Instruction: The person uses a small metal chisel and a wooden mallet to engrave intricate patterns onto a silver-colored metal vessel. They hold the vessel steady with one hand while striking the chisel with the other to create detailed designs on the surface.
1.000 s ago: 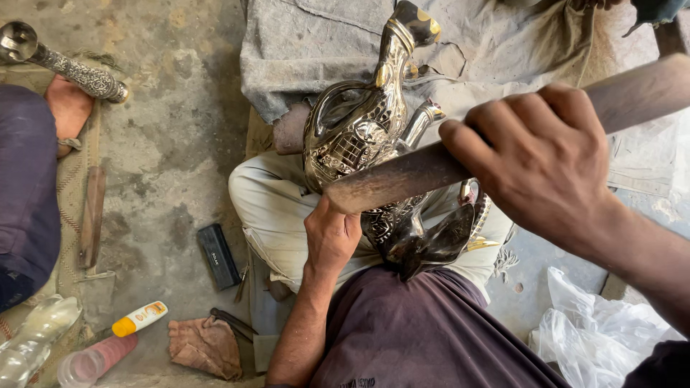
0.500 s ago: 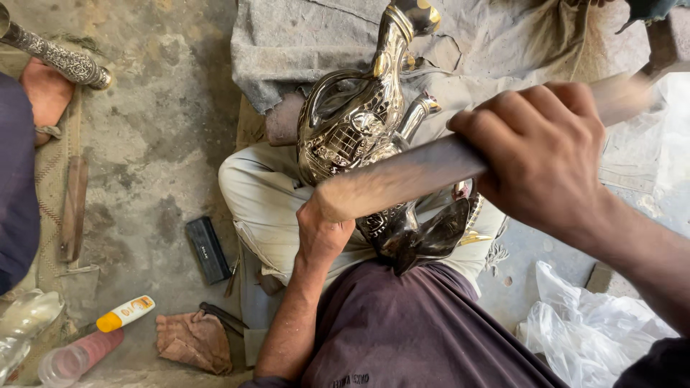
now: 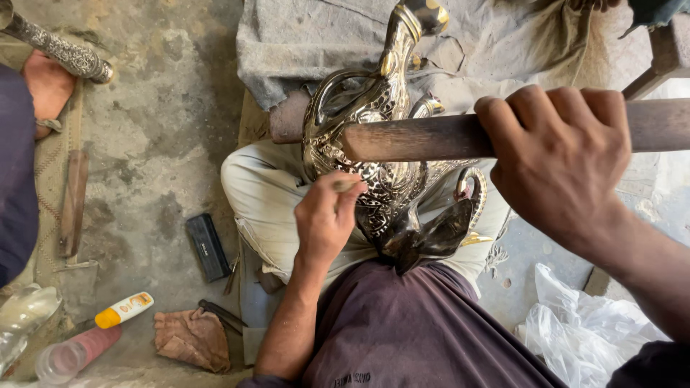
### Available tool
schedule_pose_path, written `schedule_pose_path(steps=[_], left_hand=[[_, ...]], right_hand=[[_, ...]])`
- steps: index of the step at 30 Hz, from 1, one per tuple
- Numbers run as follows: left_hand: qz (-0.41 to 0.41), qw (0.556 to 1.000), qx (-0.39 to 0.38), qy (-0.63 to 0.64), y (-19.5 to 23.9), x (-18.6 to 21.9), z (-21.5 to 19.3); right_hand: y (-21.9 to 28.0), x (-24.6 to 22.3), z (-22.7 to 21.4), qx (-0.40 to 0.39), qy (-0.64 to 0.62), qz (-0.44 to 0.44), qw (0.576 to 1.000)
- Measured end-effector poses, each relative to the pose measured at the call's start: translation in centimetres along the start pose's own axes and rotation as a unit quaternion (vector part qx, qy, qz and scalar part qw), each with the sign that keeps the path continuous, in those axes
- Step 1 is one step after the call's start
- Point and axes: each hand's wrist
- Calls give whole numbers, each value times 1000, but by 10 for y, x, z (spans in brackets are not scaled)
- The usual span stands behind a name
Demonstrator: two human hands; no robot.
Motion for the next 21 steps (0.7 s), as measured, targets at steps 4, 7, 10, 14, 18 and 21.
schedule_pose_path(steps=[4,7,10,14,18,21], left_hand=[[-10,993,86,75,2,2,-15],[16,997,39,57,4,-2,-9],[47,998,40,-30,8,-12,1],[70,994,46,-71,18,-21,12],[98,989,80,-74,23,-24,16],[81,992,59,-80,24,-27,17]], right_hand=[[5,9,-1,-10,-109,13,994],[2,8,4,22,-123,-3,992],[-5,3,6,55,-134,-29,989],[-15,-3,2,67,-125,-48,989],[-23,-4,-1,-3,-224,-24,974],[-28,-4,3,-11,-465,15,885]])
Point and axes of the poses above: each hand's wrist, its own y-axis away from the middle knuckle, its own z-axis out of the palm, x = y × z, and after that the axes turned 12 degrees about -y, right-handed
